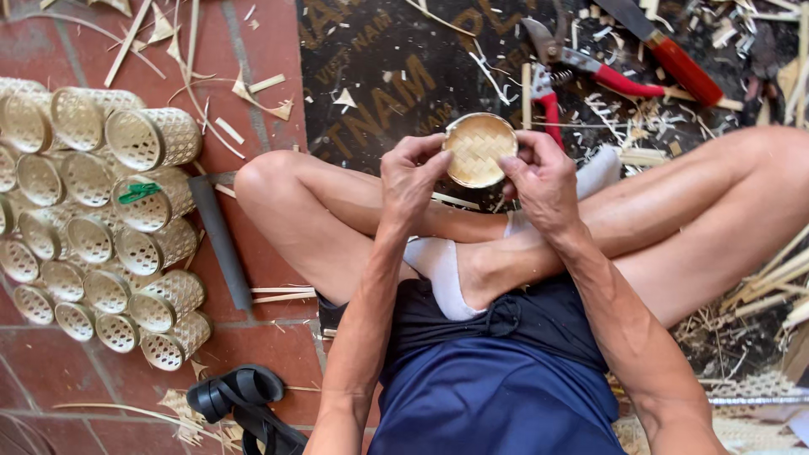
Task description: The person sits on the floor assembling a woven bamboo basket/lampshade. They bend and fit thin bamboo strips, press a woven cylinder into shape, attach a rim strip around the edge, trim strip ends with pliers, and fit a woven circular base into the bottom of the basket.
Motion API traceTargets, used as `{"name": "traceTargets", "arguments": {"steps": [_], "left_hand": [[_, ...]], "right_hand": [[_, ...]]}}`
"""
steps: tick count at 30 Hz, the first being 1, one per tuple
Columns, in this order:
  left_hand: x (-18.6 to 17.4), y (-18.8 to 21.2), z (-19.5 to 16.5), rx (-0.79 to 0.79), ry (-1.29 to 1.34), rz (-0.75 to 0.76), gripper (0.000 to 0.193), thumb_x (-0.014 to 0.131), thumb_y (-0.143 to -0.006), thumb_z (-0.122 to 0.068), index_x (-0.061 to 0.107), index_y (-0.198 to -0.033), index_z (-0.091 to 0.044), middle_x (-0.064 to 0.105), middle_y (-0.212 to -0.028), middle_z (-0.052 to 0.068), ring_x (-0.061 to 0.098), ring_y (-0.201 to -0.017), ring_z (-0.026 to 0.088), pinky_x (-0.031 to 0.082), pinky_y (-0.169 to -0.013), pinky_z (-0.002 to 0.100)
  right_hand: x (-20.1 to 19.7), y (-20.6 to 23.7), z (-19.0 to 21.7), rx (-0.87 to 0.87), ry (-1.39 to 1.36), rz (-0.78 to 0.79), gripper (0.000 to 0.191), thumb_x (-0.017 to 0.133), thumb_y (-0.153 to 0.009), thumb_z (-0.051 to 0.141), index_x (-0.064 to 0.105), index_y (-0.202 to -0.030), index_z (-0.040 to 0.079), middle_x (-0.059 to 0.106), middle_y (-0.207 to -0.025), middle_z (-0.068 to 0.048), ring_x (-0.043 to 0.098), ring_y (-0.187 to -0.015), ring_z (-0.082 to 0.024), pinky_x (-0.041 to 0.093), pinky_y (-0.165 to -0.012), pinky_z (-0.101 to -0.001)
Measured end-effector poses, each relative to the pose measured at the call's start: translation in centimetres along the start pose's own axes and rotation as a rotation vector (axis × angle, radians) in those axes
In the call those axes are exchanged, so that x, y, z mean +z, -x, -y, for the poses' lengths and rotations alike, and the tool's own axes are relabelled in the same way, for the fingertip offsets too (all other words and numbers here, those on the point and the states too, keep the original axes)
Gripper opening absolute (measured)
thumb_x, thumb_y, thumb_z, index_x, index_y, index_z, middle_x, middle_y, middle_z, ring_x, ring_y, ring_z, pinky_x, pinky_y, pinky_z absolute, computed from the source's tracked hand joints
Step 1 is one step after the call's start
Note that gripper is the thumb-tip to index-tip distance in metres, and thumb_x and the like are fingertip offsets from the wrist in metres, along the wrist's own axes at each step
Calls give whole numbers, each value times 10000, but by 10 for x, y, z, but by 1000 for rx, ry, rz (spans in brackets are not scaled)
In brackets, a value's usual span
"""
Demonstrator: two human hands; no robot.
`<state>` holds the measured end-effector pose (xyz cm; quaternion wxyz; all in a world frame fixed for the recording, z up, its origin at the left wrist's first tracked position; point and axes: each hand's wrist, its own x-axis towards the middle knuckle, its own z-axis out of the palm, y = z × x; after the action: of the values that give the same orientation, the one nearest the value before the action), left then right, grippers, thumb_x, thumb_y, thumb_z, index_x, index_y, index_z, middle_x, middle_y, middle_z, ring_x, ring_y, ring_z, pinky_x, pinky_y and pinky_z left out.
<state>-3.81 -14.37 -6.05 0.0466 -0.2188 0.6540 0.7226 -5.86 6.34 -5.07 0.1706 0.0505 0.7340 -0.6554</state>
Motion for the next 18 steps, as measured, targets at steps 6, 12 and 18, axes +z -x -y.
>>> {"name": "traceTargets", "arguments": {"steps": [6, 12, 18], "left_hand": [[-22, -22, -22, 205, -243, 42, 233, 767, -899, -59, 761, -1122, 5, 661, -911, 35, 642, -794, 103, 546, -706, 260], [-34, -37, -37, 395, -503, 73, 187, 755, -892, -53, 755, -1076, -16, 664, -919, 87, 680, -801, 201, 547, -734, 304], [-14, -14, -105, 808, -522, -161, 194, 708, -948, -98, 687, -1139, -71, 675, -1080, 91, 678, -985, 249, 545, -866, 342]], "right_hand": [[-9, -29, 17, 24, 35, 97, 223, 660, -1031, 111, 661, -1219, -9, 708, -858, -25, 665, -632, -71, 547, -537, -213], [23, -159, 26, -923, 871, -46, 308, 822, -952, 127, 663, -1159, -37, 661, -1013, -159, 659, -928, -305, 530, -780, -408], [59, -201, 42, -757, 1100, 130, 133, 763, -1000, 97, 644, -1012, 38, 641, -965, -123, 656, -920, -276, 527, -757, -402]]}}
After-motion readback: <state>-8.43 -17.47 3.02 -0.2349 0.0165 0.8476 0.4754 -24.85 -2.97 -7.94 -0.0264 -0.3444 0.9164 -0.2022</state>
